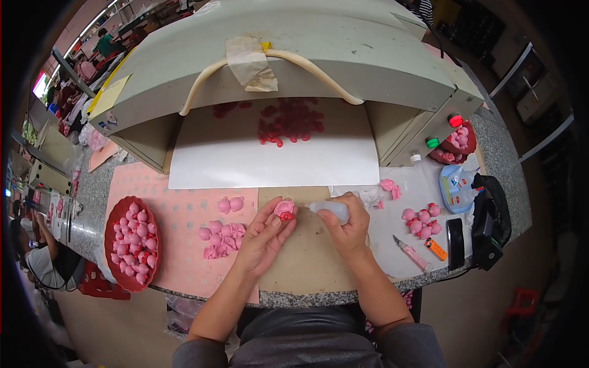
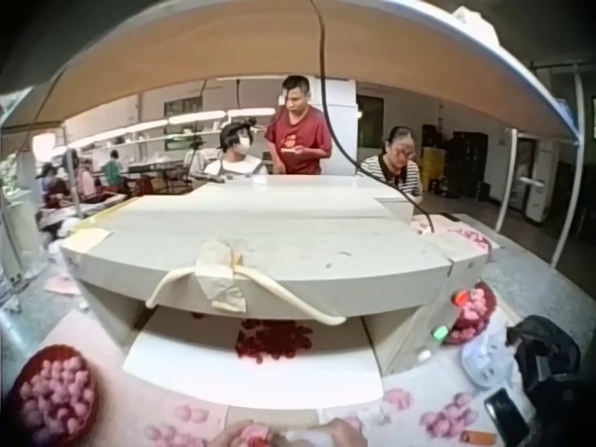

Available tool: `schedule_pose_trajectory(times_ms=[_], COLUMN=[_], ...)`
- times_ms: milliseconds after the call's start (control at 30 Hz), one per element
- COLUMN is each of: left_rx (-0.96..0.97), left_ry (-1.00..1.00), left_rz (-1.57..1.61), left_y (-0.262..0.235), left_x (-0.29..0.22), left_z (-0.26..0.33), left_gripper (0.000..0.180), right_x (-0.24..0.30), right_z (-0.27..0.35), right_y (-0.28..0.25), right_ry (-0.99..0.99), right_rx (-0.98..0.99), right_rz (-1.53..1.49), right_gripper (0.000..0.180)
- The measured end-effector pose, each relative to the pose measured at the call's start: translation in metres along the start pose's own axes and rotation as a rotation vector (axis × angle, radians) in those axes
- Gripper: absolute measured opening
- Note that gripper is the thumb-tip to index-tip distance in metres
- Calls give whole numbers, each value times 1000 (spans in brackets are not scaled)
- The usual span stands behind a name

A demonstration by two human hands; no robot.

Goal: Assembling and gluing small pink clay pieces together at a workstation.

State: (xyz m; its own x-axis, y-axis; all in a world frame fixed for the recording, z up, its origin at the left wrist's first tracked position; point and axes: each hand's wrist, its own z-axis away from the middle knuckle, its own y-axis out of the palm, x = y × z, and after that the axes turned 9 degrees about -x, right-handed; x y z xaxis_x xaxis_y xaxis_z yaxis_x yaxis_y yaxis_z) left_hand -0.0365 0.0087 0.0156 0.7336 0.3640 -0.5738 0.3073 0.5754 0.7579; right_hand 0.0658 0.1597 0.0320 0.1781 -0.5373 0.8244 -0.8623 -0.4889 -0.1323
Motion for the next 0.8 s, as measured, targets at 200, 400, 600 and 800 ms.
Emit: schedule_pose_trajectory(times_ms=[200,400,600,800], left_rx=[-7,1,4,-2], left_ry=[8,6,17,18], left_rz=[3,0,-3,-9], left_y=[-3,-2,-3,-3], left_x=[1,0,1,2], left_z=[-1,0,-1,-2], left_gripper=[46,46,44,44], right_x=[-1,-2,-4,-5], right_z=[-1,0,2,2], right_y=[0,0,0,0], right_ry=[-62,-54,-23,49], right_rx=[-17,1,29,42], right_rz=[27,28,13,-20], right_gripper=[26,25,25,23])
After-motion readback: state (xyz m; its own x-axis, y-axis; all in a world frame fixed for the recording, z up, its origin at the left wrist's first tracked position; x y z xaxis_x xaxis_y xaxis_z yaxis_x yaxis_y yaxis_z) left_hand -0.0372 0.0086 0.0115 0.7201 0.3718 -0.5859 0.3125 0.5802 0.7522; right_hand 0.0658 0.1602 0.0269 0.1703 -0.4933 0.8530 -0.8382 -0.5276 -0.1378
